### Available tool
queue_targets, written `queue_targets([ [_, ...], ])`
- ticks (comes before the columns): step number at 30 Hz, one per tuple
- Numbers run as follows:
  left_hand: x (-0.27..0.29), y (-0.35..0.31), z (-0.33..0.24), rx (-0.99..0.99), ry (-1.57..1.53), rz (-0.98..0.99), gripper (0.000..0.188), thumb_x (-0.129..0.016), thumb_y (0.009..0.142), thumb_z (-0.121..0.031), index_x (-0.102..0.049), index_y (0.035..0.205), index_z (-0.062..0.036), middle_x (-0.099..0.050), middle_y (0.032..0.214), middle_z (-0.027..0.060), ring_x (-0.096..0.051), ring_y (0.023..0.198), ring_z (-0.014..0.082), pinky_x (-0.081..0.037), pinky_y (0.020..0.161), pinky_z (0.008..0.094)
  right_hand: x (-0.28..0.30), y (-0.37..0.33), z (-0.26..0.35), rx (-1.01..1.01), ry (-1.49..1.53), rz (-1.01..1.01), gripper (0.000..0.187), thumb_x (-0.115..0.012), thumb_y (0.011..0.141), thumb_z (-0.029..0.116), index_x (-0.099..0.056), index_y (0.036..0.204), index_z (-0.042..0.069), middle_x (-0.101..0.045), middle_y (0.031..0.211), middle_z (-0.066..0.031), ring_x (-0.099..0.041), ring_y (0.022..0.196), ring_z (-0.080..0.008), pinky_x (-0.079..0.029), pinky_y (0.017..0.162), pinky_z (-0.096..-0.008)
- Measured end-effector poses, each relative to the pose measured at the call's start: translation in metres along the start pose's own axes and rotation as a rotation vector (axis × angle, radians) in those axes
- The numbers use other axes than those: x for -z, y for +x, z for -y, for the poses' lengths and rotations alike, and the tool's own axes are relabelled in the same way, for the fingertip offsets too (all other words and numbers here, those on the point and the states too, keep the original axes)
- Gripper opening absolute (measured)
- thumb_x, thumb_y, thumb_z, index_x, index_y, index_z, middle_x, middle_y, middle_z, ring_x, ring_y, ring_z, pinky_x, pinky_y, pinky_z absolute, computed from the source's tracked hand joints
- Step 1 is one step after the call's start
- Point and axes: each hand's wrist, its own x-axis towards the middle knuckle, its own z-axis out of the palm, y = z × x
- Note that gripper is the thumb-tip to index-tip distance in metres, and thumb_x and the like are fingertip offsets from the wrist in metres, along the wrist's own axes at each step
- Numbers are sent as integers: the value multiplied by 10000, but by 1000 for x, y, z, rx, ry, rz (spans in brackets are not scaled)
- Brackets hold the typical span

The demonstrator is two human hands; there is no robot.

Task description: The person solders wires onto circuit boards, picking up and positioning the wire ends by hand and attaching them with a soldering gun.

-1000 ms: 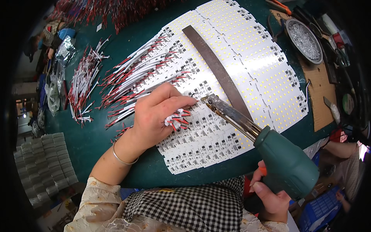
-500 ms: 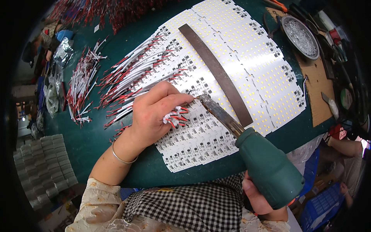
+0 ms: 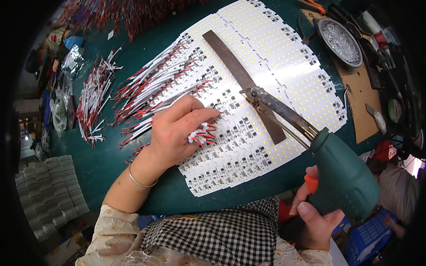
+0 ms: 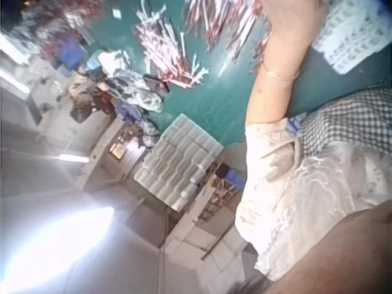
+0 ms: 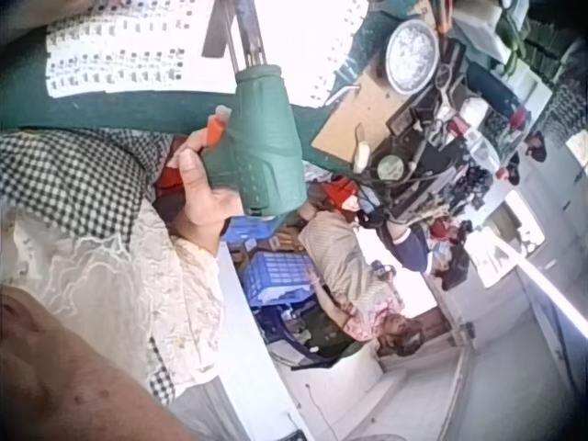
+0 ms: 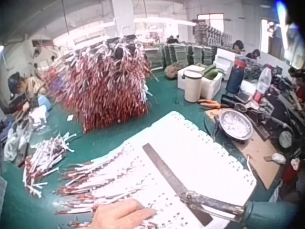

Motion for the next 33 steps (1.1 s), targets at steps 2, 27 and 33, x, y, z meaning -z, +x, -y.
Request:
queue_targets([
  [2, 2, 0, -2, 19, -15, 26, 338, -685, 632, 60, -661, 953, -42, -598, 777, 82, -611, 652, 218, -492, 537, 307, 2, 1, -1, 2, 0, 11, 665, -759, 732, 241, -421, 1168, -129, -526, 573, -86, -515, 423, -140, -403, 376, -220],
  [27, 4, 15, -7, 140, 104, -46, 553, -588, 581, 137, -638, 1090, -75, -631, 851, 68, -642, 694, 228, -504, 572, 296, 3, 6, -5, -17, 16, 1, 682, -793, 709, 282, -452, 1141, -121, -523, 588, -82, -496, 408, -124, -399, 371, -212],
  [33, 7, 17, -2, 17, 64, -105, 562, -547, 526, 163, -678, 1022, -68, -653, 814, 79, -647, 667, 206, -512, 581, 268, 2, 8, -4, -34, 9, 12, 686, -794, 702, 280, -453, 1146, -116, -528, 598, -84, -504, 414, -128, -407, 379, -212],
])
